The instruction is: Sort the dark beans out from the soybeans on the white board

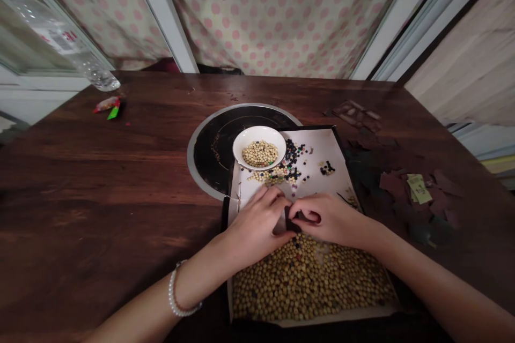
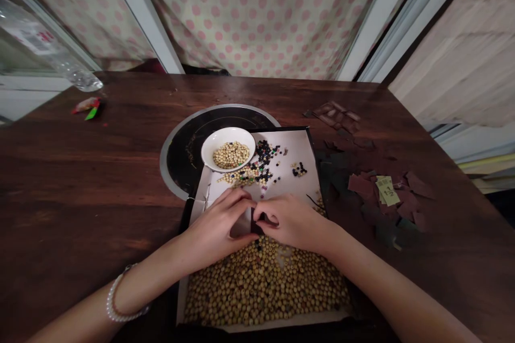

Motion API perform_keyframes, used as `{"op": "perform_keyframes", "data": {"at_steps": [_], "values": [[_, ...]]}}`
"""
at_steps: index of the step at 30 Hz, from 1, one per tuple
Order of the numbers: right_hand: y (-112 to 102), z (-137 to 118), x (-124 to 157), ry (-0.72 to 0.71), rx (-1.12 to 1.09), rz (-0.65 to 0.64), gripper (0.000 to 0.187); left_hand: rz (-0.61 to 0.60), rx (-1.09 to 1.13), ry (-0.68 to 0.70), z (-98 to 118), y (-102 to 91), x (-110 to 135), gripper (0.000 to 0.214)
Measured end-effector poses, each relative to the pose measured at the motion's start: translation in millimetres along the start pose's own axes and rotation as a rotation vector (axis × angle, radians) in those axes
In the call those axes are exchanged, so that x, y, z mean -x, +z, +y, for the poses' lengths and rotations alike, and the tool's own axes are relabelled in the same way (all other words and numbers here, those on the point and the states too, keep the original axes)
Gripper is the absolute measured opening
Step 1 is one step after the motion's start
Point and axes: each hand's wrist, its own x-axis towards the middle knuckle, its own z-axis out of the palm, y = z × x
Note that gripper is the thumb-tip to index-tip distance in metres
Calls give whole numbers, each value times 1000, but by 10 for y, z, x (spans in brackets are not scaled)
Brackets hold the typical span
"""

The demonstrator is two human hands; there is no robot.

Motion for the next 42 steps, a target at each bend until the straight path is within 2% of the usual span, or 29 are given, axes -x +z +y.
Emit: {"op": "perform_keyframes", "data": {"at_steps": [4, 10, 13, 16, 20, 27, 34, 39, 42], "values": [[-36, -10, 34, 26, -49, 6, 13, 8, 8, 0, -12, 8, 14, 30], [-248, 51, 99, 35, -77, 102, 17, 15, 27, -2, -15, 12, 23, 34], [-313, 116, 134, 104, -78, 36, 22, 19, 38, -3, -19, 17, 25, 35], [-306, 149, 143, 129, -115, -25, 25, 8, 38, -8, -17, 12, 22, 35], [-264, 159, 126, 147, -132, -18, 25, -8, 33, -20, -10, -1, 17, 34], [-238, 224, 130, 148, -65, 10, 21, 5, 25, -9, -16, 7, 20, 36], [-197, 251, 110, 213, -40, 75, 18, 22, 35, -3, -16, 5, 19, 34], [-206, 207, 98, 197, -72, 125, 6, 36, 45, 9, -22, 11, 23, 33], [-224, 148, 95, 258, -110, 138, 4, 37, 37, 12, -19, 12, 23, 35]]}}
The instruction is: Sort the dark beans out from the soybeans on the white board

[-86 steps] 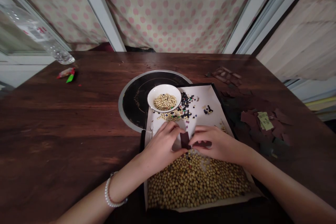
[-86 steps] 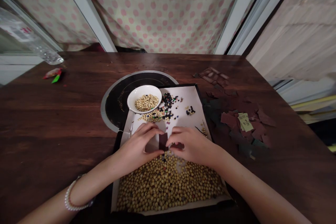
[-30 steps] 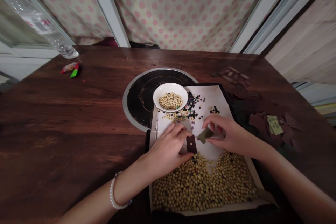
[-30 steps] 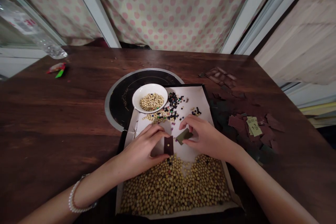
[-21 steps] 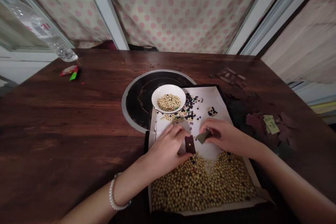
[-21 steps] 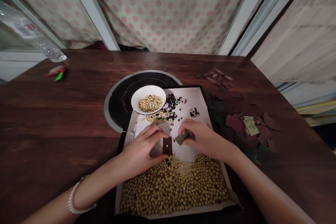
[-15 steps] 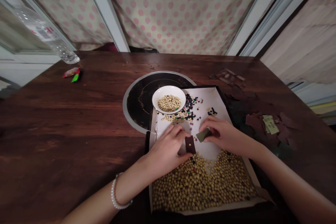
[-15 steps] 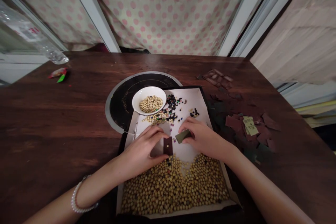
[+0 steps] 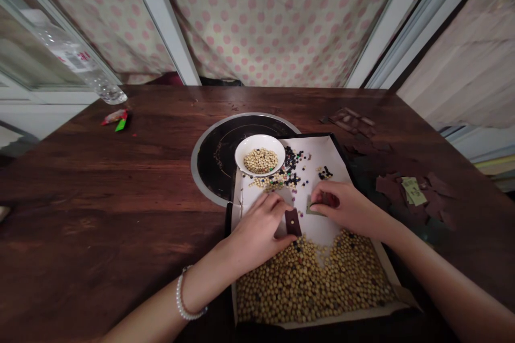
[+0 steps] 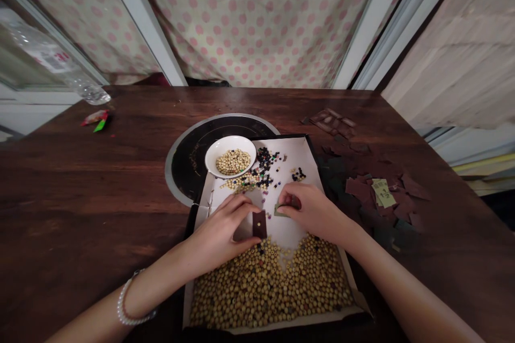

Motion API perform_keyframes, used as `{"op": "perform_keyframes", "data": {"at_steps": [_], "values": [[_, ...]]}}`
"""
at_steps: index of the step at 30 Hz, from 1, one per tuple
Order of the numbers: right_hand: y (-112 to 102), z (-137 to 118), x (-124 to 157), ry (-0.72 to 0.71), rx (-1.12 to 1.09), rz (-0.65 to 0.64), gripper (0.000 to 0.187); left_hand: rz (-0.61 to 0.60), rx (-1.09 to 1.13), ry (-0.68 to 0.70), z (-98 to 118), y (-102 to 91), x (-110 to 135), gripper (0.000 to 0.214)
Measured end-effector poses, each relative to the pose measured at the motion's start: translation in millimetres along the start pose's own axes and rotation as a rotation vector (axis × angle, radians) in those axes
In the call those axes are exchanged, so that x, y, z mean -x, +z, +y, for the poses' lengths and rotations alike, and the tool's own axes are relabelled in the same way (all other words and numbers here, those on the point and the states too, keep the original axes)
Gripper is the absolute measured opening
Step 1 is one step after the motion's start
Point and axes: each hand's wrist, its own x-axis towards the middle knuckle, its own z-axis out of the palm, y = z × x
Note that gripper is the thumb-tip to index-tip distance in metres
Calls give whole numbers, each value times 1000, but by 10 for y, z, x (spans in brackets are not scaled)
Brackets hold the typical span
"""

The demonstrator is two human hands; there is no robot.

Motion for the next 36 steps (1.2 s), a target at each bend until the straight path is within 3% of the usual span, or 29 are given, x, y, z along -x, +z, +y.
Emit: {"op": "perform_keyframes", "data": {"at_steps": [3, 19, 30, 36], "values": [[-5, -55, 13, 44, -55, 5, 5, -11, -11, -9, 5, 0, 0, 35], [58, -31, 23, -93, -54, 124, 12, 43, 42, -53, -3, -11, -20, 32], [-6, -138, 107, -225, -54, -117, 11, 93, 38, -78, -44, -3, -7, 33], [-33, -164, 144, -194, -110, -234, 12, 57, 27, -96, -36, -7, -14, 34]]}}
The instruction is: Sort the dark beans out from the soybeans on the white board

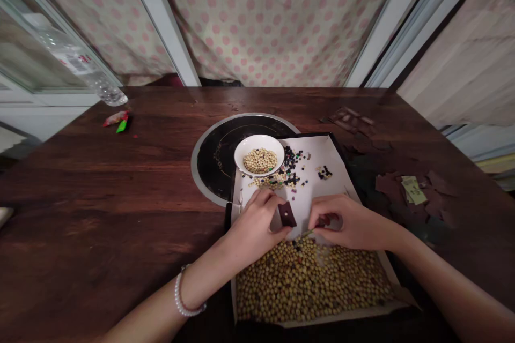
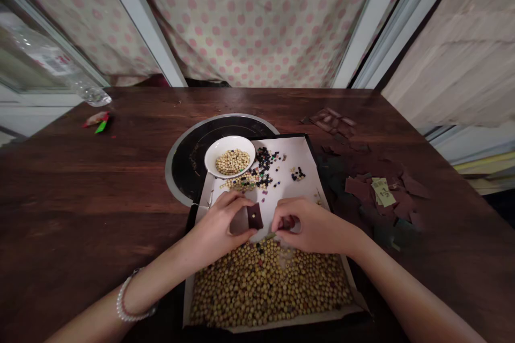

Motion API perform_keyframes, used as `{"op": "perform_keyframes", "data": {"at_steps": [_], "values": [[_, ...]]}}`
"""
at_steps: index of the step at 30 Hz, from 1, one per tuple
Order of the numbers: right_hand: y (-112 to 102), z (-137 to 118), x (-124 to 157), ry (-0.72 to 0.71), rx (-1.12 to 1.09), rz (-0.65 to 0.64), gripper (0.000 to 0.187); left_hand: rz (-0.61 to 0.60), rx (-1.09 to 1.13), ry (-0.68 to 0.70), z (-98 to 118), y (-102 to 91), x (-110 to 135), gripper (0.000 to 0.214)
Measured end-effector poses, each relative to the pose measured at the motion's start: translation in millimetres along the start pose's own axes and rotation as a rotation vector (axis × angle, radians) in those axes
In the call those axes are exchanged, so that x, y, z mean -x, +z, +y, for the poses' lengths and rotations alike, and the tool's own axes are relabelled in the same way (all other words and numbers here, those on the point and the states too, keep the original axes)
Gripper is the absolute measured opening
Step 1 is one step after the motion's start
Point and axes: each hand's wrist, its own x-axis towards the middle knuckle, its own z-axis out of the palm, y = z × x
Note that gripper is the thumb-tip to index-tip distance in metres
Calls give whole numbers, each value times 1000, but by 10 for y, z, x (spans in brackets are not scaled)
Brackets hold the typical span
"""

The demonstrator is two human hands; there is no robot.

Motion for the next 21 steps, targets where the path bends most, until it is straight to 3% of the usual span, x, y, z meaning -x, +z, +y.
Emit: {"op": "perform_keyframes", "data": {"at_steps": [11, 21], "values": [[1, 40, -82, 169, -142, 102, 7, -102, -39, 93, 16, 2, 7, 34], [61, 40, -112, 97, -164, 103, 16, -81, -28, 112, -11, 14, 6, 37]]}}
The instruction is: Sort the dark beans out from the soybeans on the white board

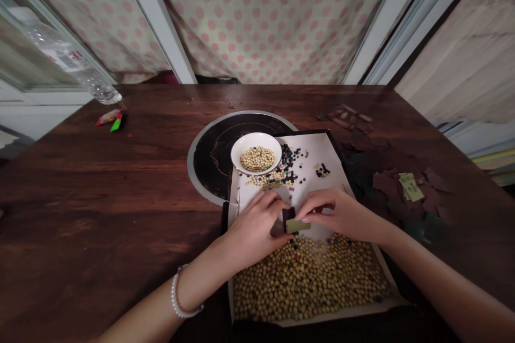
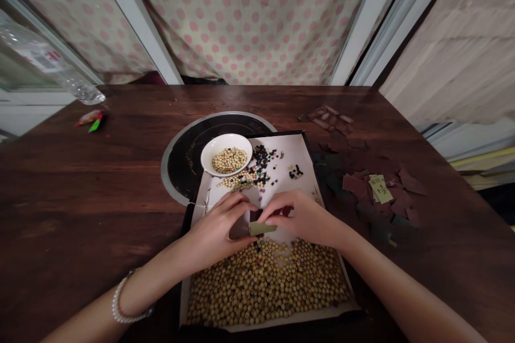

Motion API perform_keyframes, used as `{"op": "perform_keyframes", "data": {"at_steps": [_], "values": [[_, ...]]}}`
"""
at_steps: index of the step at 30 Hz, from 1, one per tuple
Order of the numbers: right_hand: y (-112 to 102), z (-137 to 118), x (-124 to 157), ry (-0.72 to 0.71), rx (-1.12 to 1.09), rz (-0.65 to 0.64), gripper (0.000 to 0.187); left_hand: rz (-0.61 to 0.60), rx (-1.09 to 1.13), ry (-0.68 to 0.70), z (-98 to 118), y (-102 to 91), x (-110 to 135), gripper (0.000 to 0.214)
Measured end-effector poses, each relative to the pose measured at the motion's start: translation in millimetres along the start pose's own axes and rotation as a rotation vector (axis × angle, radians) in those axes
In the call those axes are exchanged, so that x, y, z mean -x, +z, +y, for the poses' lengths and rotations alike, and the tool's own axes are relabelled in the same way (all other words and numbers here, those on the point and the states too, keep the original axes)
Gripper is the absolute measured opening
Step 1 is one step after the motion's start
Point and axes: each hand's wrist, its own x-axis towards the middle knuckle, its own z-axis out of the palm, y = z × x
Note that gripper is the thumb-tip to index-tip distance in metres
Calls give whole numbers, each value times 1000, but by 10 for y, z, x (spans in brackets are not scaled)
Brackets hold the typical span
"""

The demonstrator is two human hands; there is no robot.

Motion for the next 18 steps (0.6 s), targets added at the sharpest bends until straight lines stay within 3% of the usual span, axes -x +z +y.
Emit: {"op": "perform_keyframes", "data": {"at_steps": [6, 18], "values": [[37, 22, -18, -23, 23, 5, 18, -14, -18, -18, 18, -2, -1, 32], [93, 32, -10, -221, 171, 6, 22, -29, -21, -24, 50, -35, 9, 34]]}}
